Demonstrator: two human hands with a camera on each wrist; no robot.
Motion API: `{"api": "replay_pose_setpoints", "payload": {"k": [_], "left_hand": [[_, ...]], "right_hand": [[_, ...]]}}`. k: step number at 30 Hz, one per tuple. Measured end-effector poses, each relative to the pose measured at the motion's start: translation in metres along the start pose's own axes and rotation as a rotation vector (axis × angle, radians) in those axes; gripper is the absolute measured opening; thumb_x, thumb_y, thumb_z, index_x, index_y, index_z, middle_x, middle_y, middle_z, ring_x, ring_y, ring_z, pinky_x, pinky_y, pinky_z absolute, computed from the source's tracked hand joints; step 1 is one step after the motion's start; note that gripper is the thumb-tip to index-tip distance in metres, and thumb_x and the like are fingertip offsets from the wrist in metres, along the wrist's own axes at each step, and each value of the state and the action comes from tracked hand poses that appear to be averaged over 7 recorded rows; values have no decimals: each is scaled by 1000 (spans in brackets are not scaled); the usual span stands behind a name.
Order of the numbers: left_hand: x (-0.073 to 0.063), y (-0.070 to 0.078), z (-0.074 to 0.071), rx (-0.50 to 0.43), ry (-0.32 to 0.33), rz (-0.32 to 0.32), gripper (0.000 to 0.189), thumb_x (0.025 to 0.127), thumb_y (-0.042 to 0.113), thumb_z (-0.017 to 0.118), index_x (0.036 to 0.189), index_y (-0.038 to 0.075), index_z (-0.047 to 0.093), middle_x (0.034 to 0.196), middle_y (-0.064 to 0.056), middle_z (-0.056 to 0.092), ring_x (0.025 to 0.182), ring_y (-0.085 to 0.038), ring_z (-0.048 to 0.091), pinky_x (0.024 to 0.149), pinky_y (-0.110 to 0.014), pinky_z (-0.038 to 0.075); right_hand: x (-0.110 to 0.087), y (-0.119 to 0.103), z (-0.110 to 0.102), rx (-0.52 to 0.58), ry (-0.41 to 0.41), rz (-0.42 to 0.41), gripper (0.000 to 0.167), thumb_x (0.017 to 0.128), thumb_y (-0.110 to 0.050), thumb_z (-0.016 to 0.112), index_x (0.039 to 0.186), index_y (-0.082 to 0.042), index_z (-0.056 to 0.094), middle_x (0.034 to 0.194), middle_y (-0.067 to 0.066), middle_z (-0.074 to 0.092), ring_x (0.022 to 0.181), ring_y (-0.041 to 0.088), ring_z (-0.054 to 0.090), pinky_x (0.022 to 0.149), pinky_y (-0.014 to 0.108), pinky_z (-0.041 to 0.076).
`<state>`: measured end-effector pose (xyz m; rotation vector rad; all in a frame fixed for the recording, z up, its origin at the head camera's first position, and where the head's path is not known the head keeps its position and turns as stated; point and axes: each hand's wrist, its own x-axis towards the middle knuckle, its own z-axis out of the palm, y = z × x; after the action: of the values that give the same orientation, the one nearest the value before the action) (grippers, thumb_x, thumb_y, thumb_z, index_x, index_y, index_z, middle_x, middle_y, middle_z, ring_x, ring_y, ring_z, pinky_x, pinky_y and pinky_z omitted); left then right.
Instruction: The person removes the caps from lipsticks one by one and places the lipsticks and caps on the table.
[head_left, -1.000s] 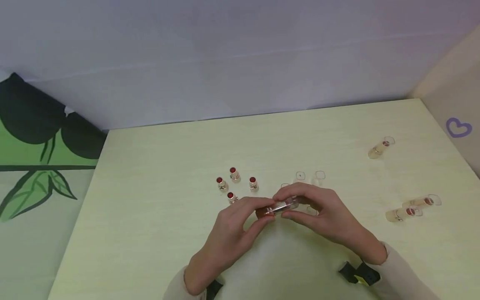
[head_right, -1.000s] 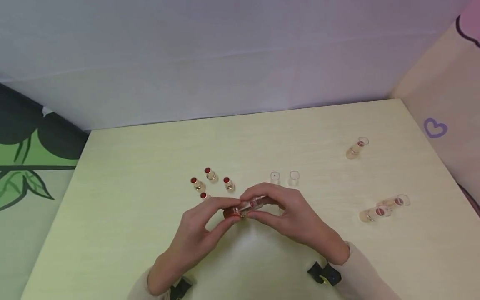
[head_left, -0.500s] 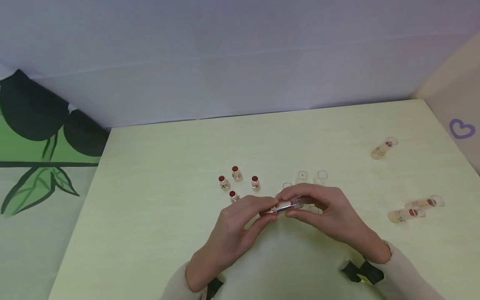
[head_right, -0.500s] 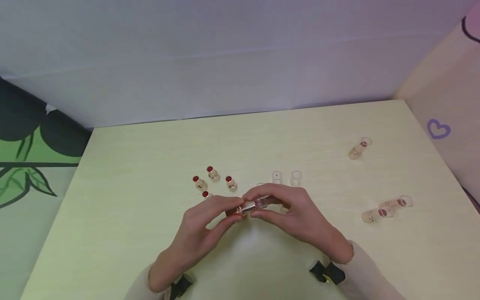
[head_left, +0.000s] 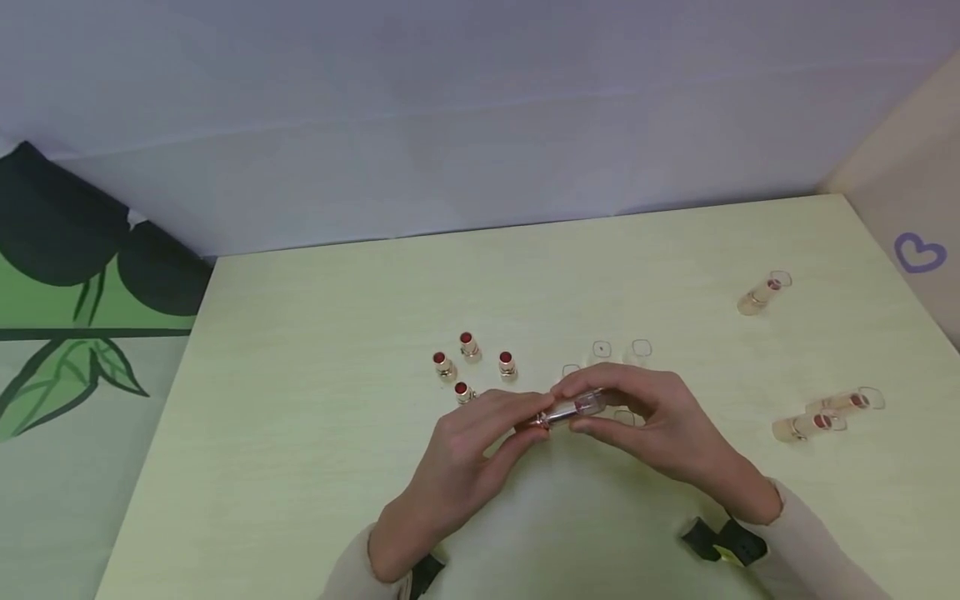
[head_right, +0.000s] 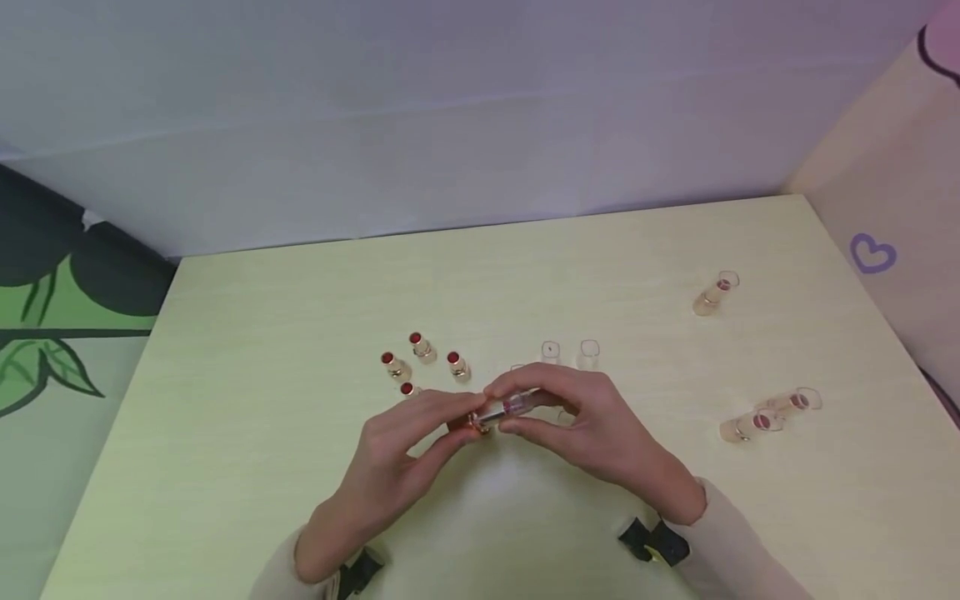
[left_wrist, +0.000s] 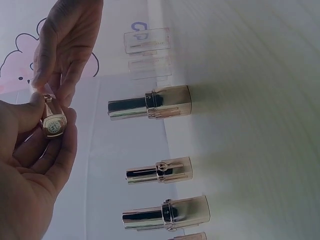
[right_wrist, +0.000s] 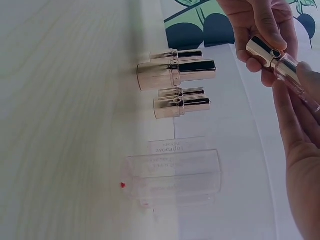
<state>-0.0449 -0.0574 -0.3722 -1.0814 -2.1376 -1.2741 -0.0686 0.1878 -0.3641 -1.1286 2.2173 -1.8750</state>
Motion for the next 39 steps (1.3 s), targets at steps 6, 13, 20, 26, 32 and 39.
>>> {"api": "replay_pose_setpoints", "payload": {"k": [6, 13, 20, 26, 32, 39], "left_hand": [[0, 0, -1, -4, 2, -18, 45, 80, -1, 86, 124, 4, 73, 111, -6, 79, 93, -13, 74, 85, -18, 59], [-1, 1, 0, 13, -12, -61, 47, 81, 3, 86, 125, 6, 71, 105, -1, 77, 87, -9, 68, 83, -19, 58], [-2, 0, 0, -4, -15, -71, 44, 84, 6, 85, 125, 6, 70, 104, -1, 77, 88, -9, 68, 83, -18, 58], [-2, -2, -1, 2, -12, -81, 36, 87, 8, 83, 121, 8, 71, 103, 0, 77, 88, -8, 68, 83, -17, 57], [-2, -4, 0, -13, -14, -80, 33, 88, 7, 83, 120, 10, 73, 104, 1, 77, 88, -7, 69, 83, -17, 57], [-3, -6, 0, -14, -10, -79, 33, 89, 8, 82, 120, 10, 73, 104, 1, 77, 88, -7, 69, 83, -17, 57]], "right_hand": [[1, -4, -1, -37, -31, 22, 54, 79, 18, 80, 125, -7, 69, 123, 6, 73, 114, 9, 69, 93, 24, 61], [-1, -8, -8, -84, -38, 61, 53, 80, 16, 81, 125, -9, 68, 124, 4, 72, 115, 8, 68, 93, 22, 61], [-2, -13, -14, -69, -15, 14, 57, 78, 22, 78, 126, -6, 68, 124, 3, 71, 114, 10, 67, 96, 21, 59], [-4, -15, -22, -68, 19, -12, 57, 78, 25, 75, 127, -2, 67, 124, 4, 71, 120, 11, 65, 100, 19, 56], [-9, -11, -30, -96, 59, -44, 57, 75, 28, 73, 125, 2, 67, 122, 6, 72, 116, 12, 67, 98, 19, 57], [-17, -10, -38, -212, 99, -24, 57, 73, 26, 77, 123, 1, 68, 119, 6, 72, 111, 10, 68, 98, 17, 56]]}}
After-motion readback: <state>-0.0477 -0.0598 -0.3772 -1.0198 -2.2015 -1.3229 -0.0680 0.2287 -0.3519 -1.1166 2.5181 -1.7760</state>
